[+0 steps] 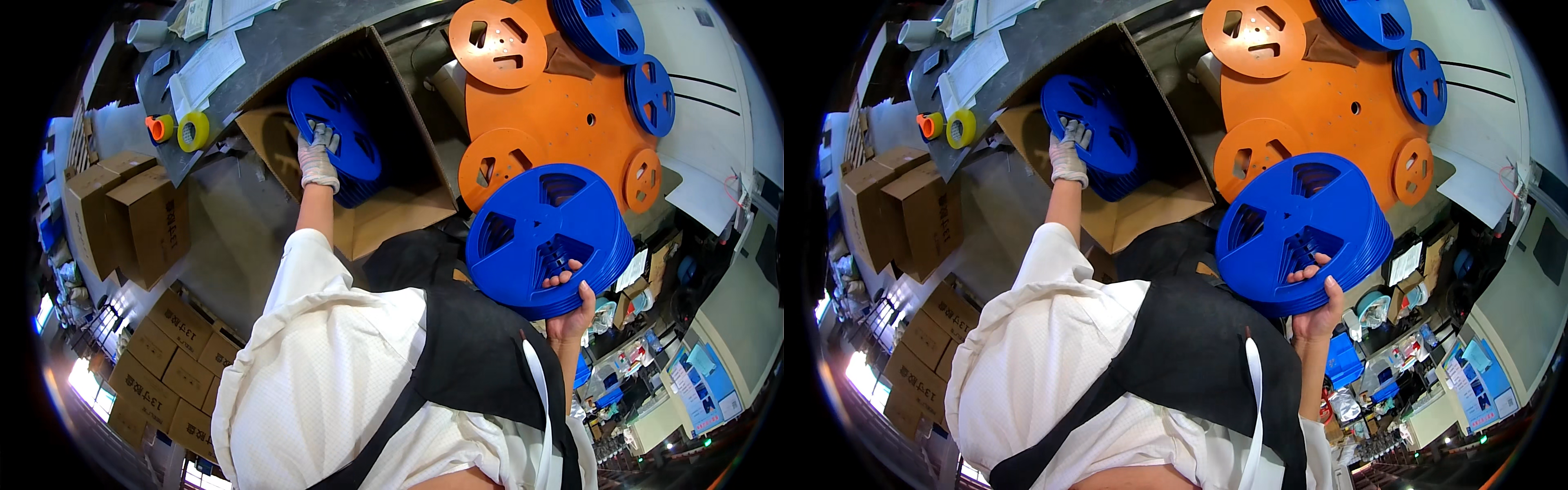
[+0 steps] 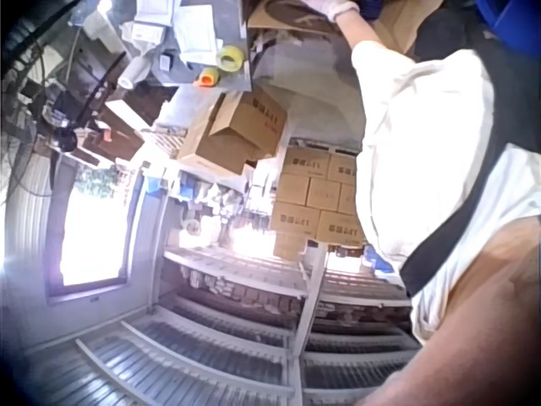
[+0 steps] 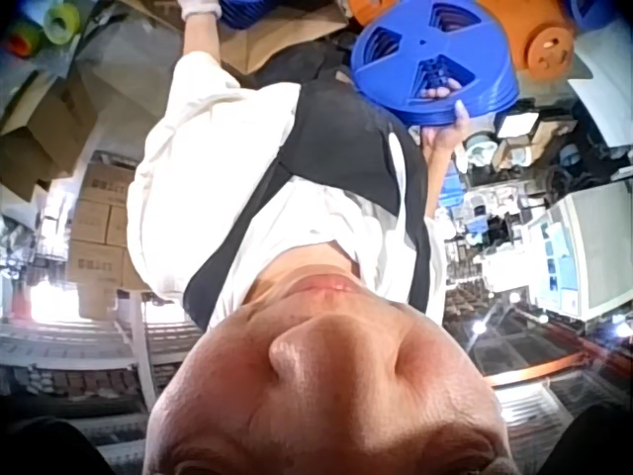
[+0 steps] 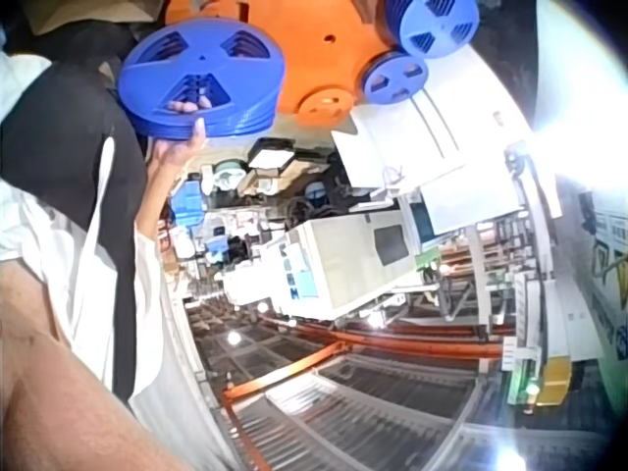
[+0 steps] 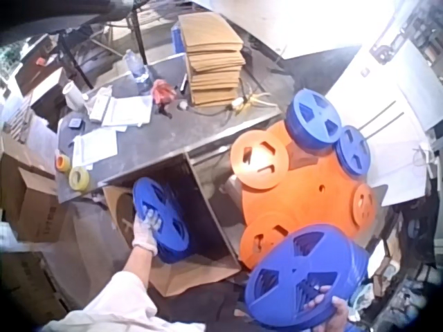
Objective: The person picks up blue plastic spools from a table and places them into a cardboard box. The person handles the spools one by one, stacking them vertically inside the box.
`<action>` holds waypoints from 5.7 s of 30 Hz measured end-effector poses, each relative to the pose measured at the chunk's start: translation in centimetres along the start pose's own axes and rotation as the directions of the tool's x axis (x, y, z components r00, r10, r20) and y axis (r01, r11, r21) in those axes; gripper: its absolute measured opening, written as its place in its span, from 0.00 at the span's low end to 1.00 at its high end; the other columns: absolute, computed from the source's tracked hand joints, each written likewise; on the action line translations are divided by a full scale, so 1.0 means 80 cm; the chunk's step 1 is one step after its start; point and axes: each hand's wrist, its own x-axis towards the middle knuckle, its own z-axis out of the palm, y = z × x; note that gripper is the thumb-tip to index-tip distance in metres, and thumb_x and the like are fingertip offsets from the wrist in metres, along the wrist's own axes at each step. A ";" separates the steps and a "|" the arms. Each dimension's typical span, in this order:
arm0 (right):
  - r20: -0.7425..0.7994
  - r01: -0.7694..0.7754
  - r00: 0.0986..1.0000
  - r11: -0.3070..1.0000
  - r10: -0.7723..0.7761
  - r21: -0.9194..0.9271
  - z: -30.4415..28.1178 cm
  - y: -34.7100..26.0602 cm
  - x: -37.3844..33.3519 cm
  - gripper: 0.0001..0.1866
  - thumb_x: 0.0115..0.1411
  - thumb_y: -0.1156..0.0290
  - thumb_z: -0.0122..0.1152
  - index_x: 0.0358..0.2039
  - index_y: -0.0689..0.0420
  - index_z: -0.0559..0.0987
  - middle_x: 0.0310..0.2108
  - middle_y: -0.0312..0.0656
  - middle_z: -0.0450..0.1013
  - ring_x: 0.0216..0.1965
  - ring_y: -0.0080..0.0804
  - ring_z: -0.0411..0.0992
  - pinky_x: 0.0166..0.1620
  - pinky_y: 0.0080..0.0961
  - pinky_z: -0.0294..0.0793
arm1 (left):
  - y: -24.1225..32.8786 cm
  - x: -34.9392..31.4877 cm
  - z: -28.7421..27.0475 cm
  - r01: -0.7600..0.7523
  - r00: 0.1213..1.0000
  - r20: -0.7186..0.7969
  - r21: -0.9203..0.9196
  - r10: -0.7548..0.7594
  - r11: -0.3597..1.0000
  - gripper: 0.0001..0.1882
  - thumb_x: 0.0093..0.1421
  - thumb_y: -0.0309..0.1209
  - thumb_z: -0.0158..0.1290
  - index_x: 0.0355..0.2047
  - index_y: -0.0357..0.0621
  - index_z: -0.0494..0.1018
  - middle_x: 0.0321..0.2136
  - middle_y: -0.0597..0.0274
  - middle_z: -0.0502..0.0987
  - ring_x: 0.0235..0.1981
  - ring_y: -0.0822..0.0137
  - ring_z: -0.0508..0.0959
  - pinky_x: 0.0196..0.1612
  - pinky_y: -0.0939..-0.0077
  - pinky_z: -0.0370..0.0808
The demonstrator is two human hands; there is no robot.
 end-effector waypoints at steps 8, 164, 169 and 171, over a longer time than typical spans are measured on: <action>-0.015 0.007 1.000 1.000 -0.007 -0.019 0.000 0.000 -0.002 0.25 0.52 0.64 0.57 0.48 0.63 0.69 0.29 0.43 0.74 0.32 0.36 0.74 0.42 0.36 0.75 | -0.046 0.022 0.014 0.040 0.999 0.007 0.052 -0.040 0.998 0.21 0.61 0.29 0.53 0.54 0.47 0.62 0.43 0.63 0.69 0.41 0.66 0.74 0.48 0.68 0.74; 0.275 0.049 0.961 0.992 -0.015 -0.116 0.006 -0.031 0.011 0.22 0.49 0.71 0.61 0.44 0.67 0.72 0.30 0.49 0.76 0.30 0.38 0.75 0.36 0.31 0.77 | 0.119 -0.216 -0.004 0.435 0.439 0.815 0.175 -0.377 0.883 0.29 0.57 0.43 0.58 0.54 0.39 0.68 0.40 0.51 0.78 0.38 0.55 0.81 0.43 0.63 0.80; 0.293 0.015 0.956 0.994 0.019 -0.112 0.011 -0.029 0.043 0.16 0.53 0.68 0.59 0.41 0.64 0.74 0.31 0.48 0.76 0.30 0.38 0.75 0.36 0.31 0.78 | 0.091 -0.251 -0.008 0.382 0.491 0.835 0.049 -0.248 0.923 0.39 0.51 0.44 0.62 0.59 0.38 0.61 0.40 0.55 0.79 0.39 0.57 0.81 0.43 0.64 0.80; 0.337 -0.003 0.941 0.994 0.039 -0.107 0.020 -0.032 0.047 0.15 0.57 0.68 0.57 0.42 0.64 0.74 0.35 0.50 0.76 0.35 0.39 0.76 0.38 0.31 0.78 | 0.088 -0.249 -0.014 0.359 0.528 0.822 0.010 -0.212 0.933 0.40 0.50 0.43 0.63 0.59 0.38 0.60 0.39 0.56 0.79 0.39 0.58 0.81 0.43 0.64 0.80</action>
